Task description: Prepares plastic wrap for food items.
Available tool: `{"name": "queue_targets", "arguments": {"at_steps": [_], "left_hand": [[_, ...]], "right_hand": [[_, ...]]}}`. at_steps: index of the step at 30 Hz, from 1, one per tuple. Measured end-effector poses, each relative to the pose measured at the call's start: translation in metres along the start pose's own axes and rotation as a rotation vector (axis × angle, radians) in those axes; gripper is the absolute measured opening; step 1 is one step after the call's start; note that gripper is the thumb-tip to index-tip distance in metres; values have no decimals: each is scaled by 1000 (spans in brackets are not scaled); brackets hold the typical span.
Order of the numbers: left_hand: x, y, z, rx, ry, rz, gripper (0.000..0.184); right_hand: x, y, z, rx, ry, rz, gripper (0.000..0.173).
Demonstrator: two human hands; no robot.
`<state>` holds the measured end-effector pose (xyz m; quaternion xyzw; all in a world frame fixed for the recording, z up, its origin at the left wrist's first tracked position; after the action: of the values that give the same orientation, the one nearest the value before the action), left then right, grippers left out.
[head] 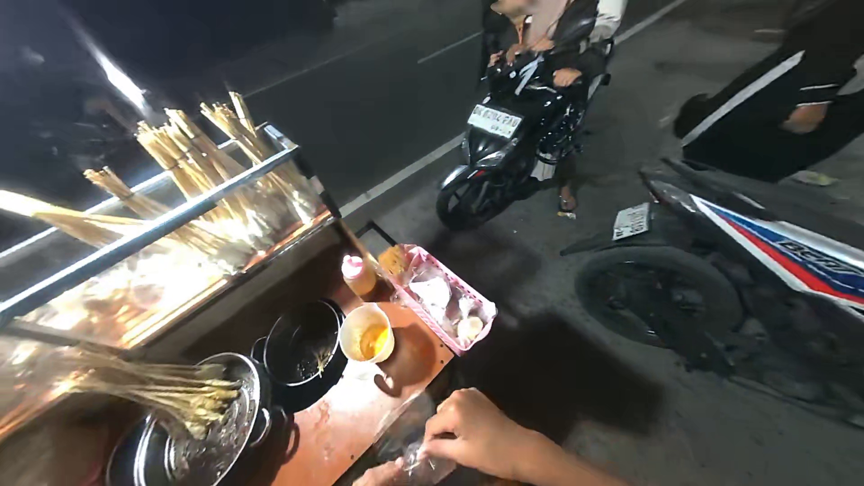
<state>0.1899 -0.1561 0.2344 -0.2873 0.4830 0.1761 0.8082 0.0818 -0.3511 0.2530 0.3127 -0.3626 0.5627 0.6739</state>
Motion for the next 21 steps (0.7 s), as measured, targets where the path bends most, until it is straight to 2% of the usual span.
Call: {"name": "queue_targets", "arguments": {"at_steps": [2,3,6,8,9,11,13,15,16,19,21], "left_hand": [[-1,-7,-1,-47,-27,-5,8],[-3,-10,-2,-56,-15,0,9],[-6,-18,-4,0,38,-14,10],[-3,-18,-7,-45,-28,-18,11],[-2,-16,-9,-84,-58,-10,21],[-3,-12,-14,-123,-46,-12,29],[-7,-11,-15,-81,8,-33,12],[-10,-7,-16,-75,7,-51,13],[-10,-4,-15,-118,-30,-45,11],[-8,8,-15,-276,-75,-18,30],[-9,16,-11,-294,-49,16,16]], "right_hand": [[-4,2,0,-73,48,22,47],[-5,4,0,-90,54,34,45],[-6,6,-4,-173,37,79,21],[-9,8,-5,-238,5,99,13],[-8,8,-4,-234,-26,99,10],[-1,9,-1,-177,-90,67,10],[7,6,-3,-132,-134,40,22],[8,3,-7,-78,-149,50,27],[7,1,-10,-35,-159,73,25],[3,-6,-19,78,-253,149,15],[4,-10,-24,132,-341,143,10]]}}
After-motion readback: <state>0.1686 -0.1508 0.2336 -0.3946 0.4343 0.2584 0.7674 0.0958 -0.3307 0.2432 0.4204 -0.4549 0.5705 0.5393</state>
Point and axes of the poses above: each hand's wrist, its own y-axis away from the middle knuckle, its own z-axis out of the back of the hand, x = y × z, the point moved 3 cm from there along -y, towards the middle knuckle, and after that the axes turned 3 degrees about -z, right-handed, at the moved point
